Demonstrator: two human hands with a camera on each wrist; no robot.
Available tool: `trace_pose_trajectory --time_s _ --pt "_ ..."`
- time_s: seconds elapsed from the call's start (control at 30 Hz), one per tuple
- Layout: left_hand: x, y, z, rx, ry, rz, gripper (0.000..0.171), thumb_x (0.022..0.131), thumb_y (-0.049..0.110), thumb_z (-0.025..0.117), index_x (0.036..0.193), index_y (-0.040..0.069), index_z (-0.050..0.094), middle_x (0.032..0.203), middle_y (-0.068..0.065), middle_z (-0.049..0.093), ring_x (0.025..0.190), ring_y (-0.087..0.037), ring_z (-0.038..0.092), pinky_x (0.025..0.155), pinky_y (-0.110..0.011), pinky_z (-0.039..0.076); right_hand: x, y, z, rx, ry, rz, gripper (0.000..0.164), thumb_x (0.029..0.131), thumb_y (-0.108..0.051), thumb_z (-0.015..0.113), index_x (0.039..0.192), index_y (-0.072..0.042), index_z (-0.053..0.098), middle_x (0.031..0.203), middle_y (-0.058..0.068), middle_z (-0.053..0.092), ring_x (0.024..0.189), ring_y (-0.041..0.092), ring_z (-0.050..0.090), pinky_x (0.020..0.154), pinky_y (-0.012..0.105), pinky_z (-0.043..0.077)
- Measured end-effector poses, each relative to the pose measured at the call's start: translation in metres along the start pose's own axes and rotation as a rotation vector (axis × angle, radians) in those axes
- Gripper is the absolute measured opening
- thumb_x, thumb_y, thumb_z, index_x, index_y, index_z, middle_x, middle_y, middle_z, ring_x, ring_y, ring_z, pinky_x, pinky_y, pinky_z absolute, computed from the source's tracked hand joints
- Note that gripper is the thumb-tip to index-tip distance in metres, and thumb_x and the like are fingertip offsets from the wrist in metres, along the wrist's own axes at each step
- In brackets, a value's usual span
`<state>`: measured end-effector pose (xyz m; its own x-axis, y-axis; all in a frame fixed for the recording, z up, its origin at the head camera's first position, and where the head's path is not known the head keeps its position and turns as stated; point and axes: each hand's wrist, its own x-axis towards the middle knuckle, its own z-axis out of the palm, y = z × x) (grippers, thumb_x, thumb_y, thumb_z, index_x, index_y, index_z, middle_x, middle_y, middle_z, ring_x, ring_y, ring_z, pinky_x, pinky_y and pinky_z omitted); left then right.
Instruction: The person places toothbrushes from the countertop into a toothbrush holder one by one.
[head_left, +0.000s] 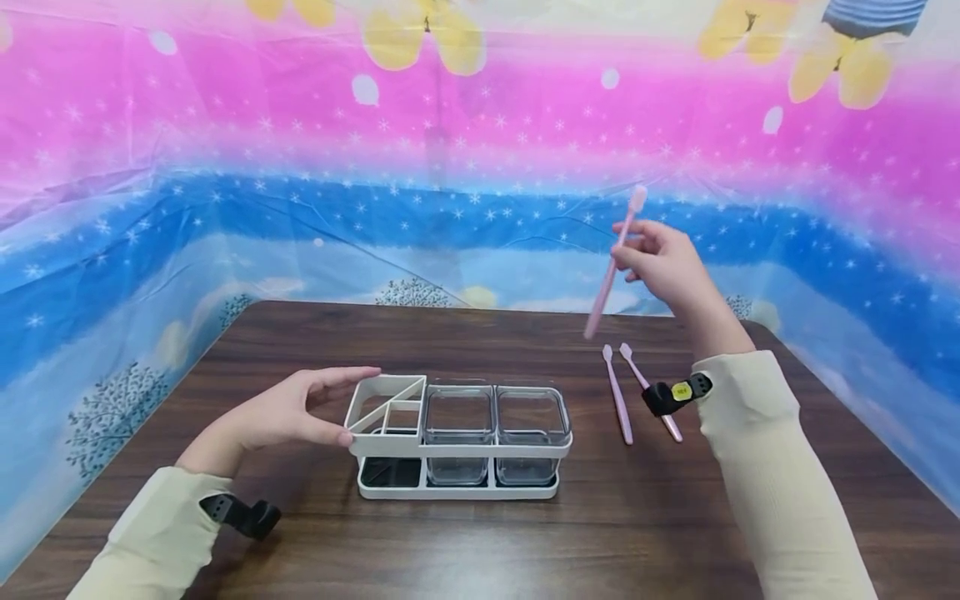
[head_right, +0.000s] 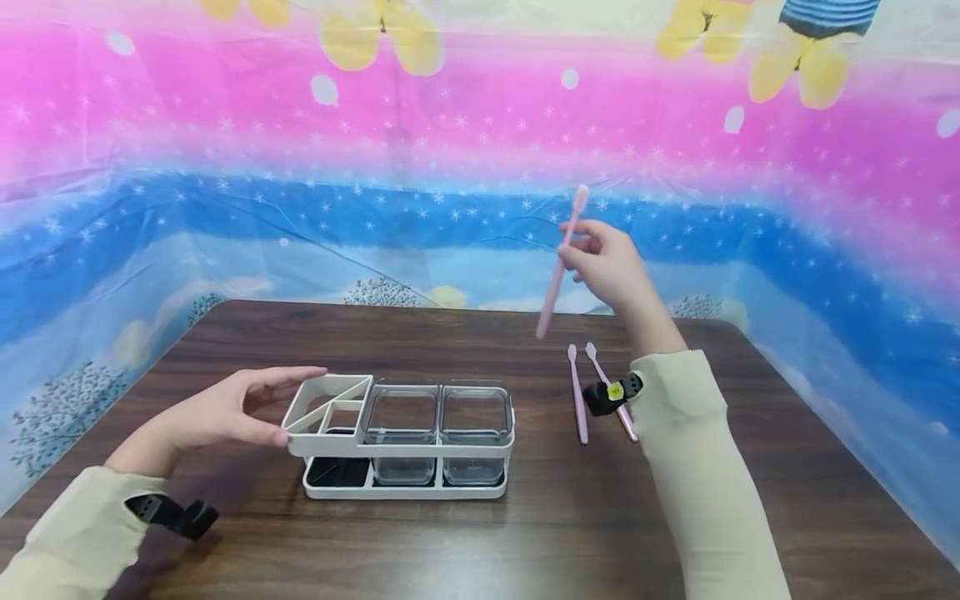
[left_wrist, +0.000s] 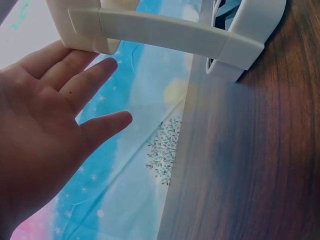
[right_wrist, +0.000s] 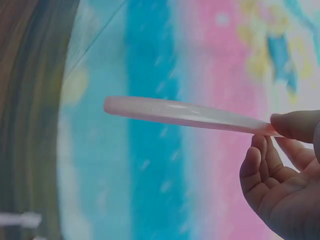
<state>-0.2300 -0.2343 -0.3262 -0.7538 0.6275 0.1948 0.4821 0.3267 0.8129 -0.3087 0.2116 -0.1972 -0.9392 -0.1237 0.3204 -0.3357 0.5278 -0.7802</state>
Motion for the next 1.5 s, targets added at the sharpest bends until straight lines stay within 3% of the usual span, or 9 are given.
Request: trace_pose_trajectory --time_s 0.13,0.33,0.57,0.77,1.03,1.23,1.37,1.5 --pt "0.001 -0.001 0.000 -0.010 0.002 0.003 0.073 0.081 0.008 0.075 0.144 0.001 0.041 0.149 -0.023 0.037 0.126 0.011 0.038 0.100 -0.014 0.036 -0.007 -0.039 0.014 0.087 -0.022 -0.098 0.039 0.097 -0.022 0.058 0.133 -0.009 0.056 0.111 0.009 0.064 0.095 0.015 0.060 0.076 0.023 0.053" --pt "0.001 0.000 0.001 -0.027 -0.001 0.019 0.073 0.081 0.007 0.075 0.144 -0.002 0.040 0.148 -0.025 0.037 0.126 0.009 0.040 0.100 -0.014 0.036 -0.022 -0.085 0.045 0.288 -0.153 -0.204 0.034 0.096 -0.014 0.059 0.128 -0.003 0.060 0.102 0.009 0.067 0.094 0.020 0.063 0.079 0.029 0.054" --pt "0.001 0.003 0.004 -0.079 -0.011 0.036 0.073 0.081 0.005 0.074 0.144 -0.005 0.038 0.147 -0.029 0.035 0.126 0.006 0.043 0.100 -0.014 0.037 -0.035 -0.109 0.091 0.285 -0.310 -0.298 0.028 0.097 -0.007 0.056 0.123 0.002 0.060 0.107 0.015 0.068 0.090 0.022 0.065 0.080 0.034 0.056" --pt "0.001 0.002 0.005 -0.112 -0.013 0.039 0.072 0.082 0.003 0.072 0.143 -0.008 0.035 0.145 -0.030 0.038 0.125 0.004 0.045 0.100 -0.015 0.037 -0.046 -0.109 0.126 0.314 -0.394 -0.300 0.023 0.095 -0.004 0.058 0.116 0.005 0.063 0.108 0.015 0.068 0.091 0.021 0.066 0.083 0.035 0.056" --pt "0.000 0.004 0.005 -0.111 0.006 0.016 0.070 0.083 0.005 0.072 0.143 -0.007 0.037 0.143 -0.029 0.042 0.123 0.004 0.047 0.099 -0.015 0.038 -0.054 -0.096 0.157 0.217 -0.466 -0.310 0.021 0.096 -0.007 0.058 0.114 0.002 0.065 0.100 0.014 0.069 0.089 0.015 0.066 0.084 0.030 0.055" --pt "0.000 0.002 0.006 -0.124 0.007 0.016 0.070 0.083 0.004 0.071 0.142 -0.008 0.036 0.143 -0.030 0.041 0.123 0.003 0.048 0.099 -0.015 0.038 -0.058 -0.084 0.174 0.140 -0.551 -0.290 0.021 0.096 -0.010 0.058 0.114 0.000 0.065 0.101 0.010 0.069 0.088 0.012 0.064 0.079 0.023 0.054" --pt "0.000 0.001 0.006 -0.129 0.007 0.015 0.070 0.083 0.004 0.071 0.142 -0.008 0.036 0.143 -0.030 0.041 0.123 0.004 0.048 0.099 -0.014 0.037 -0.059 -0.077 0.182 0.071 -0.564 -0.305 0.018 0.095 -0.009 0.058 0.110 -0.002 0.066 0.101 0.007 0.069 0.083 0.008 0.061 0.073 0.019 0.050" --pt "0.000 0.002 0.006 -0.135 0.009 0.005 0.071 0.083 0.005 0.072 0.143 -0.007 0.036 0.144 -0.030 0.040 0.123 0.004 0.047 0.099 -0.014 0.037 -0.061 -0.072 0.188 0.034 -0.571 -0.312 0.015 0.095 -0.008 0.059 0.108 -0.003 0.065 0.097 0.006 0.069 0.084 0.006 0.062 0.076 0.019 0.050"
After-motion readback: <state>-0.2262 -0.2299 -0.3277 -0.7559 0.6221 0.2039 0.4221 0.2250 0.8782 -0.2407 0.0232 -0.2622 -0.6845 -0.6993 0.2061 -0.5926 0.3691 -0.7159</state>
